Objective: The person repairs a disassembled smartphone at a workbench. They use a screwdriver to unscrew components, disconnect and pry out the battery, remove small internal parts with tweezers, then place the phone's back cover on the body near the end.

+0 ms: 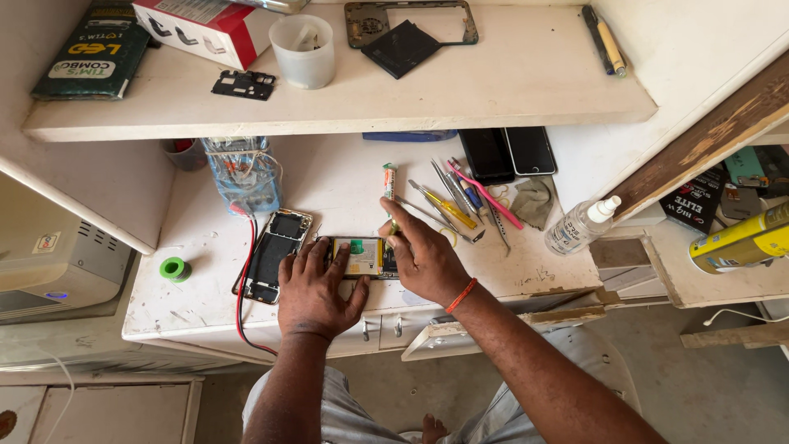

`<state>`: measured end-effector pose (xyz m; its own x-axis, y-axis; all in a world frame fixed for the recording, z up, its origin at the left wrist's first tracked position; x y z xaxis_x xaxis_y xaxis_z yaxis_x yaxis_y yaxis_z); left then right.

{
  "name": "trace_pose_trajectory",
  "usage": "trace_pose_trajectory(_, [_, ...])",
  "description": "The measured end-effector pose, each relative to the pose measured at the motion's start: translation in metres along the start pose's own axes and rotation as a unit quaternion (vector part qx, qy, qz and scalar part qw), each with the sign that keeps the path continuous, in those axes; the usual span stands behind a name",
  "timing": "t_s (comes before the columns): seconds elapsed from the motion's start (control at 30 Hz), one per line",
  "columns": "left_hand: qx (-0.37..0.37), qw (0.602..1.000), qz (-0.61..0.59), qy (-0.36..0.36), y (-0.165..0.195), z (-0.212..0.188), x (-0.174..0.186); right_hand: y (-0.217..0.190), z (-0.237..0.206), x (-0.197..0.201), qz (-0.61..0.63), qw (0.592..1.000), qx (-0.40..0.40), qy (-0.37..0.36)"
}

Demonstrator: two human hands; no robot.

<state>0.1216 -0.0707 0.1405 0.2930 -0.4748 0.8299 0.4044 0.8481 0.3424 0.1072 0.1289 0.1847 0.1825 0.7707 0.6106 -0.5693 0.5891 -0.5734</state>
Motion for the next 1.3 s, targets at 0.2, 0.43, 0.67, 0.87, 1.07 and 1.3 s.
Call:
trace_pose_trajectory(0.2, [0.007,1.0,0.008,-0.008,-0.001,-0.001,-0.001,0.006,0.005,-0.001,-0.037,0.999,0.015,0.011])
trace_pose_trajectory(0.43, [0.009,1.0,0.017,-0.014,-0.001,-0.001,-0.002,0.006,0.003,0.001,-0.041,0.998,0.047,0.018])
trace_pose_trajectory(0.67, [0.013,1.0,0.018,-0.018,-0.001,-0.001,-0.003,0.009,0.002,0.0,0.008,1.0,-0.009,0.018])
trace_pose_trajectory(0.87, [0.011,1.0,0.017,-0.017,-0.002,-0.001,-0.002,0.01,0.001,-0.002,0.042,0.999,-0.017,0.01])
trace_pose_trajectory(1.07, [0.011,1.0,0.007,-0.016,-0.002,-0.001,-0.001,0.006,0.002,-0.001,-0.018,0.999,0.009,0.027])
trace_pose_trajectory(1.3, [0.012,0.999,0.025,-0.016,-0.002,-0.002,-0.003,0.015,0.002,-0.001,0.043,0.999,-0.012,0.0])
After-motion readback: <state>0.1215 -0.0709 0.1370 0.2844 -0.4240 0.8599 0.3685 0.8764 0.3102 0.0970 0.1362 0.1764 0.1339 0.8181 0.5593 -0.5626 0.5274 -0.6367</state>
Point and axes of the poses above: each hand's wrist, its own z-axis towards the middle knuckle, its own x-axis out of the back of the hand, y = z × x, the point moved 2 cm from there along z, towards the middle knuckle, and after that the axes turned 9 degrees about -z, right-handed, at the moved point
